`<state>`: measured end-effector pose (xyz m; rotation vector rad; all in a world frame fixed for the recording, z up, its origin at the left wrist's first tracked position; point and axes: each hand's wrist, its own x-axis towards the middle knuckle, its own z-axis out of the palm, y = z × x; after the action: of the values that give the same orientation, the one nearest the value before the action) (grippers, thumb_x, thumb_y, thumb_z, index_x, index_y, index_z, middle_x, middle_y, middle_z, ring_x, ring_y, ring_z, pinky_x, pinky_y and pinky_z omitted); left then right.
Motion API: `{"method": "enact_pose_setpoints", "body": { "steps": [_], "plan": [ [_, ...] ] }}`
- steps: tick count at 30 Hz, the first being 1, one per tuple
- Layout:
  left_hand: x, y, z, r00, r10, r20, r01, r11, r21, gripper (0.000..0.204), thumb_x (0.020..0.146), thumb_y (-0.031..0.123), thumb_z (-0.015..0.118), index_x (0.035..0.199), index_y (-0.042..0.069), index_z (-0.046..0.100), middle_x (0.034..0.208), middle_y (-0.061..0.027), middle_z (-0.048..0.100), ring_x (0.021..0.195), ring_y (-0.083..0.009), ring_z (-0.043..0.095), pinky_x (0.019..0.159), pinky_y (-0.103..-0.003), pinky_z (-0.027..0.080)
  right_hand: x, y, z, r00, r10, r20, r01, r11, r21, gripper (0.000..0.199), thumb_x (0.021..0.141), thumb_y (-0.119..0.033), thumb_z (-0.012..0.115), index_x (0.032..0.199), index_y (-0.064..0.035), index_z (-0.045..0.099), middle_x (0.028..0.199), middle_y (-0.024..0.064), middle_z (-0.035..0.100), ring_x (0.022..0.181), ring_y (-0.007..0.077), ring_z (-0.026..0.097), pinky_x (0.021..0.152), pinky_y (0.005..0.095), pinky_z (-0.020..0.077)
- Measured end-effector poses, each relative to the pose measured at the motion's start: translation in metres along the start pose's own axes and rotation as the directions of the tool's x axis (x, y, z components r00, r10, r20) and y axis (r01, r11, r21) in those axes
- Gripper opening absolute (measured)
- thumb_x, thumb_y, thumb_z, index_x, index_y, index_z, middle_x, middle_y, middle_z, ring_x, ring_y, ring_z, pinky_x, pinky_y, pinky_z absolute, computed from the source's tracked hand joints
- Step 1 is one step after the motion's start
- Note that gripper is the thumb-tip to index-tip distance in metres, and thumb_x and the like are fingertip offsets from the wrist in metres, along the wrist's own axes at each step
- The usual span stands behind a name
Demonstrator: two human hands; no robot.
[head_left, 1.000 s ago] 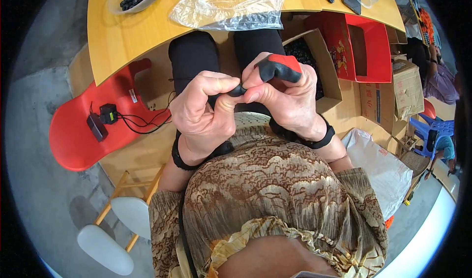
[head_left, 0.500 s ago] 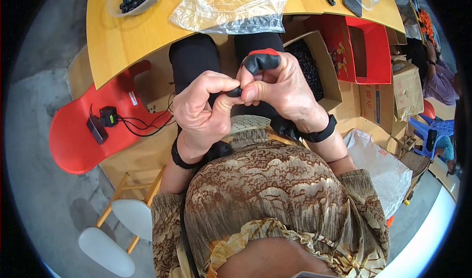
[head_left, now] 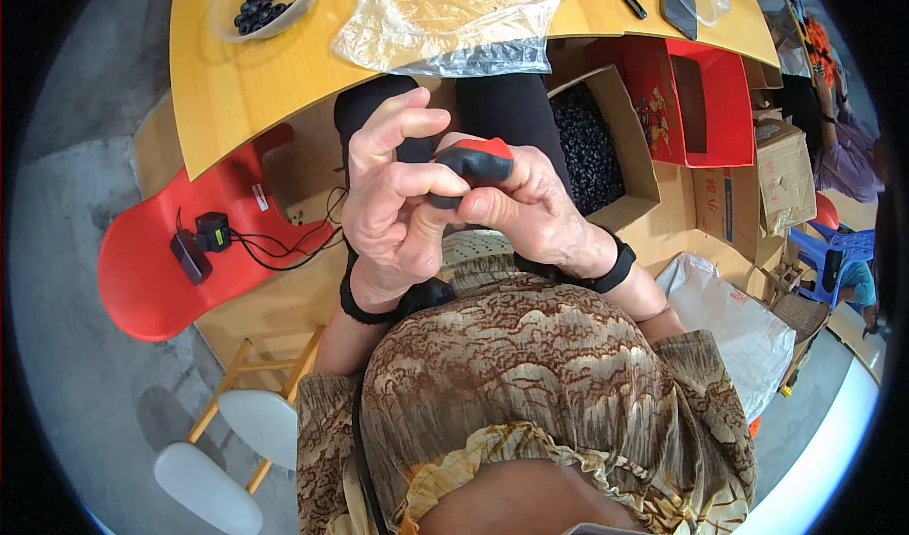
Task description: The person assembles small black rubber components by hand at a yellow table.
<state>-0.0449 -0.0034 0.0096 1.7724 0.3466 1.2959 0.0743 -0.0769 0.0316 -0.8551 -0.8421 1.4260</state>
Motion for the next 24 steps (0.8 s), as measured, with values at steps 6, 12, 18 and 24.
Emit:
{"method": "enact_pose_setpoints", "body": {
  "steps": [6, 12, 18, 24],
  "plan": [
    [-0.003, 0.008, -0.006, 0.998, -0.061, -0.024, 0.064, 0.983, 0.173, 0.014, 0.074, 0.015, 0.069, 0.084, 0.007, 0.064, 0.104, -0.012, 0.053, 0.091, -0.0221, 0.052, 0.075, -0.031, 0.043, 0.005, 0.001, -0.002, 0.993, -0.117, 0.01, 0.116, 0.965, -0.233, 0.013, 0.09, -0.014, 0.049, 0.088, -0.0011, 0.051, 0.074, 0.001, 0.048, 0.065, 0.0094, 0.047, 0.059, 0.0228, 0.0406],
    [0.01, 0.011, -0.019, 0.975, -0.141, 0.174, 0.128, 0.988, 0.082, 0.021, 0.068, -0.002, 0.067, 0.088, 0.003, 0.064, 0.061, -0.0034, 0.054, 0.052, -0.0093, 0.048, 0.047, -0.021, 0.037, -0.001, 0.005, -0.002, 0.997, -0.046, -0.06, 0.035, 0.984, -0.177, 0.013, 0.089, -0.015, 0.054, 0.088, -0.0023, 0.054, 0.072, -0.0013, 0.05, 0.065, 0.0055, 0.046, 0.058, 0.0203, 0.04],
    [0.01, 0.022, -0.024, 0.916, -0.295, 0.273, 0.299, 0.954, 0.028, 0.025, 0.064, -0.005, 0.062, 0.087, 0.003, 0.062, 0.06, -0.0016, 0.051, 0.047, -0.0054, 0.043, 0.042, -0.019, 0.031, -0.003, 0.005, -0.011, 0.999, -0.002, 0.047, 0.004, 1.0, -0.029, 0.023, 0.084, -0.018, 0.06, 0.099, 0.0002, 0.058, 0.091, 0.0027, 0.052, 0.074, 0.0078, 0.05, 0.064, 0.0208, 0.044],
    [0.01, 0.033, -0.018, 0.89, -0.368, 0.268, 0.345, 0.929, 0.13, 0.025, 0.062, -0.004, 0.059, 0.085, 0.005, 0.06, 0.061, -0.0001, 0.051, 0.047, -0.0041, 0.041, 0.042, -0.018, 0.031, -0.006, 0.0, -0.005, 0.999, 0.025, -0.046, -0.024, 0.999, 0.034, 0.012, 0.081, -0.005, 0.062, 0.092, -0.0018, 0.057, 0.073, -0.0018, 0.054, 0.065, 0.0035, 0.049, 0.058, 0.0189, 0.0429]
  ]
}}
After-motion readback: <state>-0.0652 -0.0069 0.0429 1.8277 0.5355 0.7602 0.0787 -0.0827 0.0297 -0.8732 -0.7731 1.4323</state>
